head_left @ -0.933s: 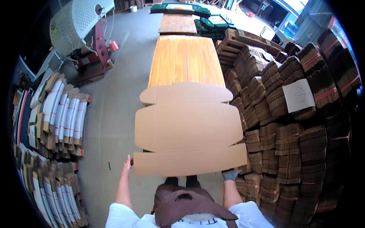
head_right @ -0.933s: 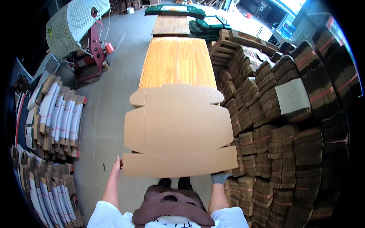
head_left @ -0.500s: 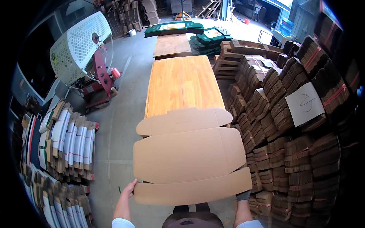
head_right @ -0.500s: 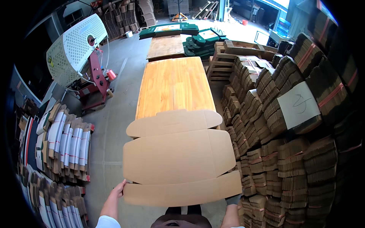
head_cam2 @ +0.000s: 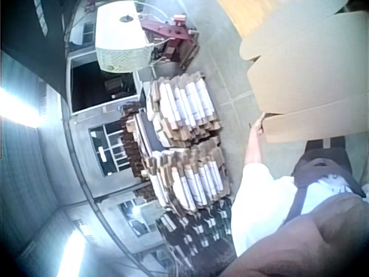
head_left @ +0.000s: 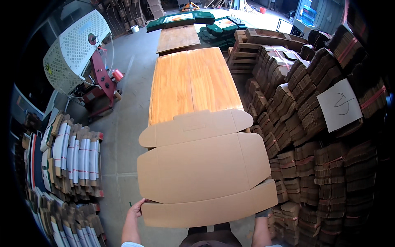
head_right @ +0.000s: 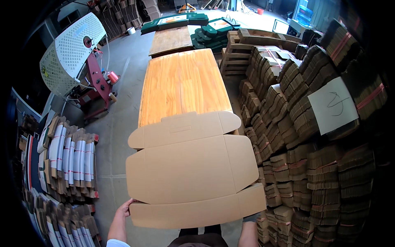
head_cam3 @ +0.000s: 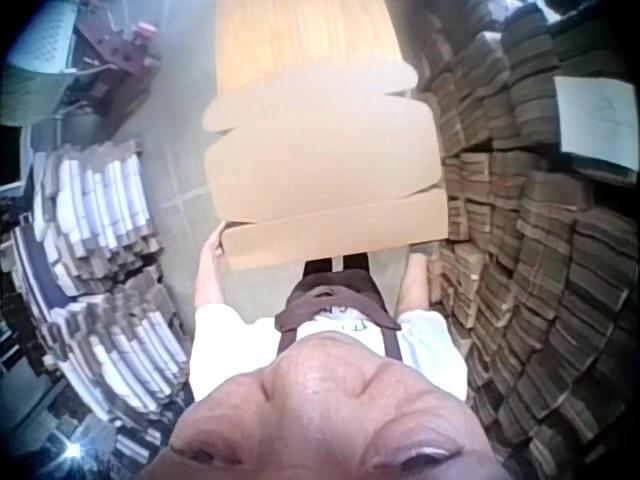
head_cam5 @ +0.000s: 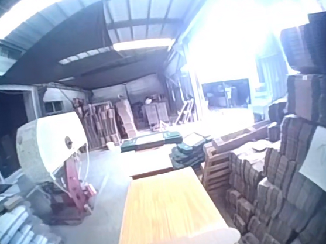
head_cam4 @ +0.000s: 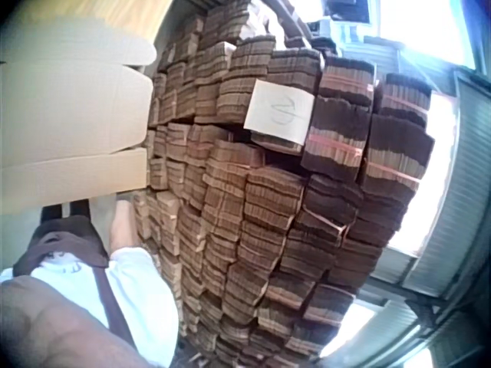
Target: The person picks up a large flat cardboard sheet and places it on a wooden table. They then repeatedly pick up additional cardboard sheets and stack them neatly on the table, aligning the edges by hand.
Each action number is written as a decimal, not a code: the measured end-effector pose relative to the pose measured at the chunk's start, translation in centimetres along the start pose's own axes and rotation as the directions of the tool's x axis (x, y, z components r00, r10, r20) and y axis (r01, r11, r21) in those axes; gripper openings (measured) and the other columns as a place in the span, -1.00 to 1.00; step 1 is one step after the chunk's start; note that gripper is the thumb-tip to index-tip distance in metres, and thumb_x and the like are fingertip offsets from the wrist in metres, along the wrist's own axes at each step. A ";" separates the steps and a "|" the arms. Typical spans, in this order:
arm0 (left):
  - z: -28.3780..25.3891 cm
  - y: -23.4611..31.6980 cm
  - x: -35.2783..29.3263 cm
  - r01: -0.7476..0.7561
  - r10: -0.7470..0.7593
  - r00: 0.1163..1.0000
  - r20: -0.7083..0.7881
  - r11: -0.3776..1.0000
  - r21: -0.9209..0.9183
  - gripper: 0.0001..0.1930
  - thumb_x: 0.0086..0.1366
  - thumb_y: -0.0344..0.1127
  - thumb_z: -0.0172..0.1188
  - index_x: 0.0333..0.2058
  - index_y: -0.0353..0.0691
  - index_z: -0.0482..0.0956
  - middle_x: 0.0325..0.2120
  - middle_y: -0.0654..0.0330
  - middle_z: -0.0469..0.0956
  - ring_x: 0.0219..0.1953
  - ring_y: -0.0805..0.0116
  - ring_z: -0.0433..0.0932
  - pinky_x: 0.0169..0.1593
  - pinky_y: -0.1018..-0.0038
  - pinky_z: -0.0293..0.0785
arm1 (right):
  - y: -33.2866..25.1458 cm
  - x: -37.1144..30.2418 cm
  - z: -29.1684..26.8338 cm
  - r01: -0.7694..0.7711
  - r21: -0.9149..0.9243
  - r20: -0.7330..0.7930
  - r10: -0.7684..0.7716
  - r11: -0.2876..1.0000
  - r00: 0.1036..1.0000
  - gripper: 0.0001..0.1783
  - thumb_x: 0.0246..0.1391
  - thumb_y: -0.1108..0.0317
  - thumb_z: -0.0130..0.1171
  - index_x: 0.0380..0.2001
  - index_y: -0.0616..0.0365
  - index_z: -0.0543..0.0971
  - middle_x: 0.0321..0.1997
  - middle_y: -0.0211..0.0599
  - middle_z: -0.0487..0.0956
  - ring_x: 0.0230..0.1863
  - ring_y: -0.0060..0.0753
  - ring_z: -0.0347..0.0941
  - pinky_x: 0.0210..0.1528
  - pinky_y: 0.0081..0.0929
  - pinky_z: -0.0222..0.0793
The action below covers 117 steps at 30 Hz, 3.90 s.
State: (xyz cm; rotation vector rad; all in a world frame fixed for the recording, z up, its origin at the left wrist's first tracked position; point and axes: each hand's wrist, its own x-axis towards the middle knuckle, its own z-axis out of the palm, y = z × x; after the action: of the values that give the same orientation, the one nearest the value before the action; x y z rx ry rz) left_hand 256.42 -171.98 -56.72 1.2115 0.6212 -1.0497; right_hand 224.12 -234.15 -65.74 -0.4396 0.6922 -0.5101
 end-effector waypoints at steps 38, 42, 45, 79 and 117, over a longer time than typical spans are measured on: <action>1.7 -1.0 -1.1 -0.019 0.014 0.999 0.035 0.989 0.144 -0.32 0.39 0.17 0.23 0.26 -0.25 0.46 0.18 0.05 0.57 0.19 0.15 0.55 0.29 0.19 0.46 | -1.3 -3.1 1.6 0.048 0.043 0.013 -0.049 0.998 0.999 0.02 0.21 -0.61 -0.37 0.46 -0.13 0.25 0.53 -0.29 0.26 0.49 0.01 0.17 0.46 0.12 0.14; 0.7 -2.7 -1.7 0.002 -0.007 0.999 0.034 0.990 0.138 -0.30 0.37 0.19 0.24 0.25 -0.25 0.47 0.18 0.05 0.57 0.19 0.15 0.56 0.29 0.19 0.47 | -0.8 -4.2 1.3 0.047 0.057 0.000 -0.047 0.997 0.999 0.03 0.20 -0.62 -0.37 0.47 -0.13 0.25 0.53 -0.29 0.26 0.49 0.01 0.17 0.46 0.12 0.14; 0.2 -4.5 -2.3 0.022 -0.024 1.000 0.015 0.990 0.139 -0.28 0.34 0.20 0.27 0.24 -0.27 0.47 0.17 0.05 0.58 0.18 0.15 0.57 0.28 0.20 0.48 | -0.7 -5.2 0.6 0.048 0.068 -0.012 -0.047 0.997 0.999 0.03 0.20 -0.62 -0.37 0.47 -0.13 0.25 0.53 -0.29 0.26 0.49 0.01 0.16 0.47 0.12 0.14; -1.5 -6.3 -2.8 -0.140 0.141 0.990 0.021 0.928 0.345 -0.42 0.42 0.14 0.18 0.11 -0.30 0.57 0.00 0.09 0.66 0.02 0.24 0.62 0.12 0.28 0.53 | 14.0 -20.8 5.9 -0.193 0.208 -0.216 0.237 0.959 0.947 0.16 -0.02 -0.81 -0.33 0.44 -0.26 0.32 0.53 -0.31 0.28 0.50 0.04 0.14 0.41 0.39 0.04; 4.0 11.3 2.5 0.020 -0.282 0.864 0.417 0.847 0.532 -0.60 0.40 0.16 0.21 0.01 0.03 0.65 -0.20 0.41 0.72 -0.28 0.48 0.69 -0.29 0.56 0.68 | 31.7 -34.7 25.2 -0.036 -0.451 -0.498 -0.218 0.892 0.839 0.06 0.00 -0.41 0.25 0.19 0.40 0.39 0.01 0.13 0.66 0.06 0.02 0.63 0.08 -0.23 0.49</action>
State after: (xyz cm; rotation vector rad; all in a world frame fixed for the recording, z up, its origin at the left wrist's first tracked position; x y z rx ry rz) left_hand 267.04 -176.57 -52.74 1.2882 0.0324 -1.6659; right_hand 228.07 -183.83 -48.50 -0.7799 1.3574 -0.5745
